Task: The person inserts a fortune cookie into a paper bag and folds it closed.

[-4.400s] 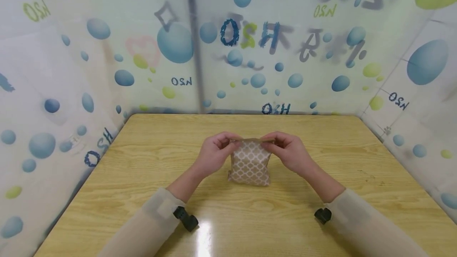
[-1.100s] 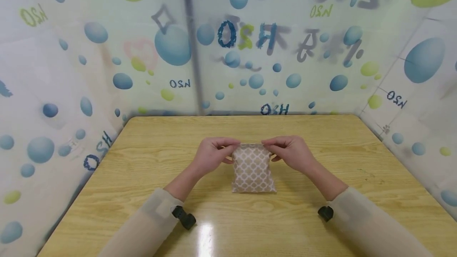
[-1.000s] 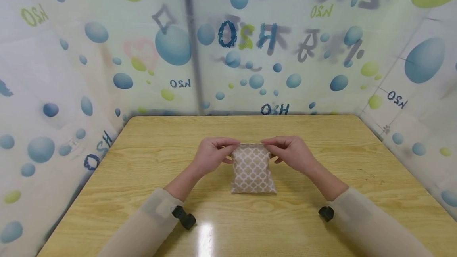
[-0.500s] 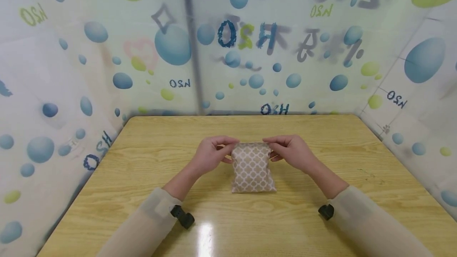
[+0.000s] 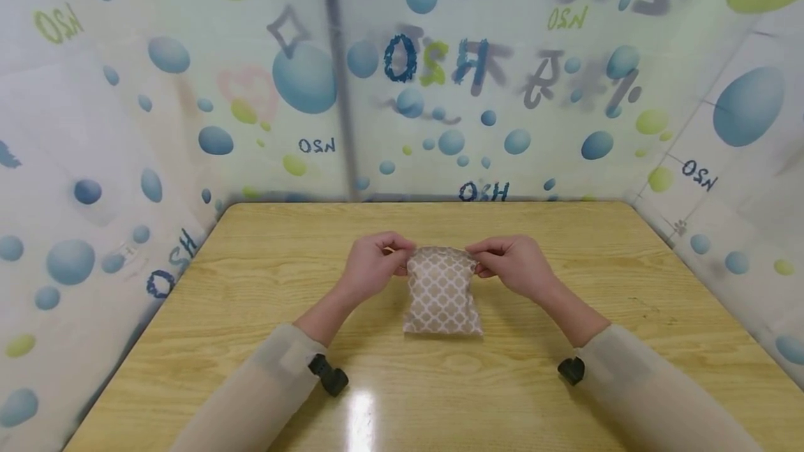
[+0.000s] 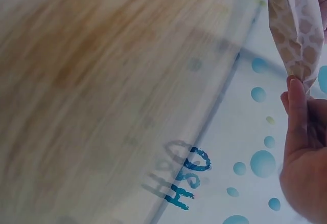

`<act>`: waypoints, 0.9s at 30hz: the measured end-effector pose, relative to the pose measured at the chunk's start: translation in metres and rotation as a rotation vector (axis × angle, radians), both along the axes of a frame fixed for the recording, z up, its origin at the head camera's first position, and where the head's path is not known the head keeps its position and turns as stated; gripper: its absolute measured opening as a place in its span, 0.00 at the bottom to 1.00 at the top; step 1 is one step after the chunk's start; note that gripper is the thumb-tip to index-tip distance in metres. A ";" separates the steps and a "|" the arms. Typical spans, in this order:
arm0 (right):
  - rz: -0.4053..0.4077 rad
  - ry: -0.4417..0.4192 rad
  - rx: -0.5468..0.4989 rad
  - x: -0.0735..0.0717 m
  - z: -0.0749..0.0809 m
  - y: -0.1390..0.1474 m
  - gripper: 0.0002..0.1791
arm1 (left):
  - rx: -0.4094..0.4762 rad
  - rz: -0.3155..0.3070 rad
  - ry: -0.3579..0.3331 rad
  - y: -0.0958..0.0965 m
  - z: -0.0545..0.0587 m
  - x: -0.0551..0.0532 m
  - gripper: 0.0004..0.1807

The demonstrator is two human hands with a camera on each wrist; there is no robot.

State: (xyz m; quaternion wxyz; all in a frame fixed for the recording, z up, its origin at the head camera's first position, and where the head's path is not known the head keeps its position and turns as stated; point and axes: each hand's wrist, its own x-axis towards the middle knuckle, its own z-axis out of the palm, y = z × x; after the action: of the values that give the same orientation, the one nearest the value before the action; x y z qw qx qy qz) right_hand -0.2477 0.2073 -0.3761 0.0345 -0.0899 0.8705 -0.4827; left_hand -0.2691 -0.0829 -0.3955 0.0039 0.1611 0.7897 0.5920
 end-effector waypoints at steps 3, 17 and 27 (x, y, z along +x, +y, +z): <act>-0.010 -0.034 0.012 -0.004 0.001 -0.001 0.14 | 0.012 -0.016 -0.037 0.000 0.000 -0.003 0.07; -0.003 -0.034 0.199 -0.008 -0.002 0.003 0.24 | -0.050 -0.034 -0.228 0.007 -0.003 -0.019 0.08; -0.017 -0.022 0.228 -0.007 -0.004 0.010 0.25 | -0.094 -0.001 -0.280 0.008 -0.013 -0.034 0.09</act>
State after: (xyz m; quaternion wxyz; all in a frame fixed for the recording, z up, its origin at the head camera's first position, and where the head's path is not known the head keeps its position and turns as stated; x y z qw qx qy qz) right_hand -0.2545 0.2170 -0.3801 0.0501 -0.0724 0.9200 -0.3820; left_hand -0.3033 -0.0752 -0.4087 0.1220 0.0770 0.8082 0.5710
